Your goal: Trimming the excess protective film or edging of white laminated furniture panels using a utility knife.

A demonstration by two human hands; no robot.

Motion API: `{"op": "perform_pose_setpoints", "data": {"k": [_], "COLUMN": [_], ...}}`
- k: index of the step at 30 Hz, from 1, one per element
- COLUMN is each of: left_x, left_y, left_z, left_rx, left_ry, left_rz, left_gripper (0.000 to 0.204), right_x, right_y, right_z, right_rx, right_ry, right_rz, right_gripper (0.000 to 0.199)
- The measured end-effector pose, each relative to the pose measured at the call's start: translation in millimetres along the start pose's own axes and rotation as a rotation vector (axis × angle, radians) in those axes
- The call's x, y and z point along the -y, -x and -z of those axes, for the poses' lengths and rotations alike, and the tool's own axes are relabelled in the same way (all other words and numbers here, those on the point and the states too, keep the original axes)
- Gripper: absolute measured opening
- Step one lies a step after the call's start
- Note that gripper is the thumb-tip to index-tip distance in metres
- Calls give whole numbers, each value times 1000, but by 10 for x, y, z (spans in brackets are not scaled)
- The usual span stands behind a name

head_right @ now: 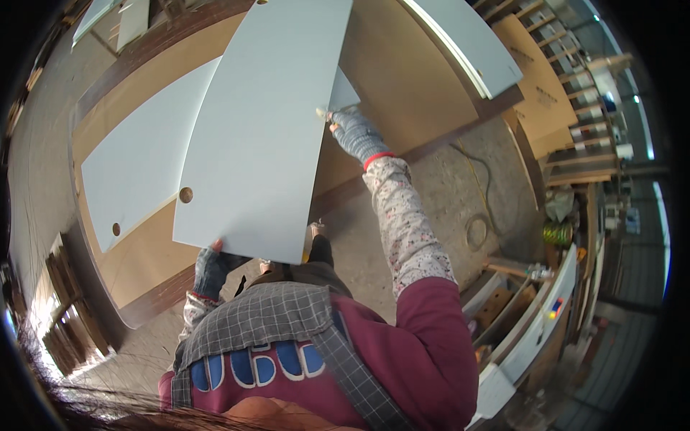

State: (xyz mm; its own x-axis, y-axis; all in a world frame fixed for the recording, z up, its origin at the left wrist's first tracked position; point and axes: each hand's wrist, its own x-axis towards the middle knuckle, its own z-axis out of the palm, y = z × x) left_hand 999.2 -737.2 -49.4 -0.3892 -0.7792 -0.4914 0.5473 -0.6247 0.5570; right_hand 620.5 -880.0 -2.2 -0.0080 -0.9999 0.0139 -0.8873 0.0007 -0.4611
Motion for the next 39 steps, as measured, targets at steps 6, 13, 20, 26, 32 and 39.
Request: {"op": "perform_pose_setpoints", "data": {"k": [6, 13, 20, 26, 32, 39], "left_x": [169, 582, 796, 714, 481, 425], "left_y": [201, 289, 300, 707, 1010, 980], "left_z": [11, -674, -826, -130, 352, 323], "left_rx": [-326, -636, -657, -809, -1051, -1118], "left_ry": [-121, -47, -90, -110, -219, -182], "left_rz": [-167, -286, -372, -504, -555, -539], "left_gripper": [53, 46, 42, 36, 29, 26], "right_x": [-482, -580, -130, -361, -820, -1406], "right_y": [-1154, -1195, -280, -945, -1699, -2264], "right_z": [266, 298, 170, 173, 374, 636], "right_rx": [66, 60, 160, 100, 28, -14], "right_ry": [165, 59, 60, 70, 120, 106], "right_rz": [-72, 170, 345, 216, 71, -62], "right_gripper": [29, 28, 21, 23, 31, 35]}}
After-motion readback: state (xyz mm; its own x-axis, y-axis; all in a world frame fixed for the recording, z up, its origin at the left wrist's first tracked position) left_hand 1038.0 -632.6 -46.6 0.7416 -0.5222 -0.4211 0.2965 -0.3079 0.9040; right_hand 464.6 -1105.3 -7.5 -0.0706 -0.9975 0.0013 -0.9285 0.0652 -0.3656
